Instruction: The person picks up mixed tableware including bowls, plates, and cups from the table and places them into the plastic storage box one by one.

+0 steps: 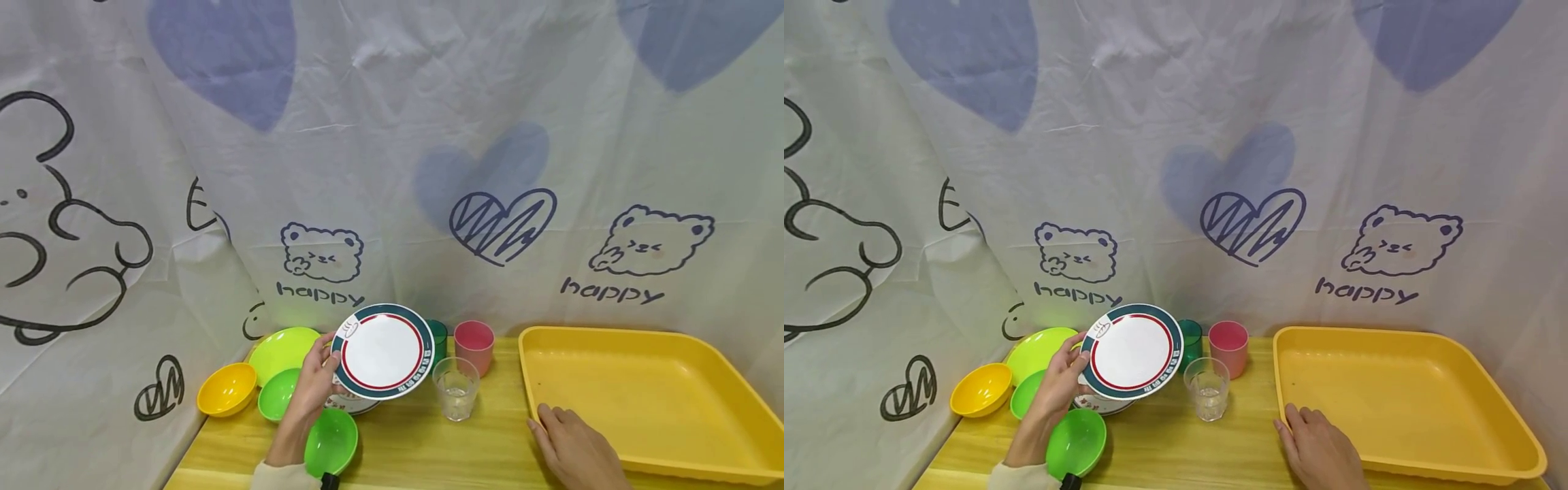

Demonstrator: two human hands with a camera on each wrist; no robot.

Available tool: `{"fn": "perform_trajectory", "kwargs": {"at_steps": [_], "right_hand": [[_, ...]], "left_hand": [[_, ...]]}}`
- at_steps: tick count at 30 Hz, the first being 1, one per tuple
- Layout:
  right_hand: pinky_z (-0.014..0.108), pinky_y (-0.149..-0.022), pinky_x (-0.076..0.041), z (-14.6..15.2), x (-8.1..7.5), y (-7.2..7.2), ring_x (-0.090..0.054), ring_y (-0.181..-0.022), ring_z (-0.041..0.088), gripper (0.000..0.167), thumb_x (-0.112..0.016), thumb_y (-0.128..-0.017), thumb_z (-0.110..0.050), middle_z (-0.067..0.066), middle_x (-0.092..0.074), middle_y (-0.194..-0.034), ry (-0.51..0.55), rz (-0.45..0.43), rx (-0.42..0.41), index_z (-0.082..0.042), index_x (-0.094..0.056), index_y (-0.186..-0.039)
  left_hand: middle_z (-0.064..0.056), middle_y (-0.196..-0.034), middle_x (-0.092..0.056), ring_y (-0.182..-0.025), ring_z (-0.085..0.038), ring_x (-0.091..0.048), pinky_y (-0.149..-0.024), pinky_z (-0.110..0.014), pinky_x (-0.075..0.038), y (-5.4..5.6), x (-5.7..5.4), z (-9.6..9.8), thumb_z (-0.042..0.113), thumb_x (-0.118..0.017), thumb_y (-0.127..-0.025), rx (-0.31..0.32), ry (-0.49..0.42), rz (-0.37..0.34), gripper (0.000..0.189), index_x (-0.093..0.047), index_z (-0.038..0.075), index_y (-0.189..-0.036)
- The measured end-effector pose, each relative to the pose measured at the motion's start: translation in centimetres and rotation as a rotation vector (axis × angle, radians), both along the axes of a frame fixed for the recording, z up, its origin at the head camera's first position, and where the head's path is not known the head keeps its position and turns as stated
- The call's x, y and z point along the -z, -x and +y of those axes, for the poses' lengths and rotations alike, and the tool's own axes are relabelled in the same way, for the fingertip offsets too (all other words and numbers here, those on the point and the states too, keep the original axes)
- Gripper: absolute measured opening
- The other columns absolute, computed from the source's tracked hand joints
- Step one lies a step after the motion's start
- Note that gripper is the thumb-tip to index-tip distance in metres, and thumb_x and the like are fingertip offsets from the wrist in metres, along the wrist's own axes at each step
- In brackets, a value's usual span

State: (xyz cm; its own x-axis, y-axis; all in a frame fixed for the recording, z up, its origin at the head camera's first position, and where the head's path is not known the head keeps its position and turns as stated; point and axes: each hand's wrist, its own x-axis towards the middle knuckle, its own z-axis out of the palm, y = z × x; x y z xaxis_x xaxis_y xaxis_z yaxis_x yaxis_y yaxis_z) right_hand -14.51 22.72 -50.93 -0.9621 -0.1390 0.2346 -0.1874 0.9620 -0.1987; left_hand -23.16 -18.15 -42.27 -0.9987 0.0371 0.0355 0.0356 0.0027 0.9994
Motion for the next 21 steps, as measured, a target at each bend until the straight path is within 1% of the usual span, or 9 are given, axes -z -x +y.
{"fn": "perform_trajectory", "kwargs": {"at_steps": [4, 8, 12, 17, 21], "right_hand": [[0.028, -0.051, -0.034, -0.2, 0.0, 0.0, -0.037, -0.06, 0.013, 0.029, -0.052, -0.108, -0.038, -0.003, -0.037, -0.068, -0.008, -0.016, -0.002, -0.017, -0.049, -0.089], [0.028, -0.05, -0.034, -0.2, 0.0, 0.0, -0.038, -0.06, 0.013, 0.028, -0.052, -0.108, -0.038, -0.003, -0.038, -0.068, -0.012, -0.019, 0.0, -0.016, -0.049, -0.089], [0.028, -0.051, -0.035, -0.1, 0.0, 0.0, -0.038, -0.059, 0.012, 0.027, -0.056, -0.106, -0.036, -0.003, -0.038, -0.067, -0.01, 0.011, -0.008, -0.017, -0.05, -0.088], [0.028, -0.053, -0.035, 0.0, 0.1, 0.1, -0.038, -0.06, 0.012, 0.027, -0.057, -0.106, -0.036, -0.004, -0.038, -0.068, -0.007, 0.037, -0.017, -0.017, -0.05, -0.087], [0.028, -0.052, -0.035, 0.3, 0.2, 0.3, -0.038, -0.058, 0.012, 0.027, -0.061, -0.104, -0.034, -0.005, -0.036, -0.066, -0.015, 0.089, -0.039, -0.018, -0.051, -0.085]], "left_hand": [[-0.032, -0.138, -0.048, -0.081, -0.022, -0.066, -0.056, -0.033, -0.061, 0.0, 0.4, 0.5, 0.001, -0.035, -0.109, 0.027, -0.014, 0.0, 0.046, -0.031, -0.002, -0.154], [-0.032, -0.141, -0.047, -0.083, -0.022, -0.067, -0.058, -0.034, -0.062, -0.1, 0.7, 1.0, 0.001, -0.035, -0.109, 0.053, -0.015, 0.001, 0.046, -0.03, -0.004, -0.154], [-0.032, -0.14, -0.047, -0.086, -0.022, -0.067, -0.06, -0.036, -0.063, -0.2, 0.8, 1.6, 0.002, -0.036, -0.109, 0.068, -0.01, 0.002, 0.045, -0.031, -0.004, -0.153], [-0.031, -0.136, -0.049, -0.085, -0.022, -0.067, -0.058, -0.036, -0.063, -0.3, 0.8, 2.4, 0.001, -0.037, -0.109, 0.078, -0.029, 0.003, 0.045, -0.032, -0.004, -0.153], [-0.031, -0.135, -0.05, -0.084, -0.022, -0.066, -0.057, -0.034, -0.062, -0.4, 0.9, 3.2, 0.001, -0.038, -0.108, 0.107, -0.027, 0.006, 0.045, -0.032, -0.004, -0.153]]}}
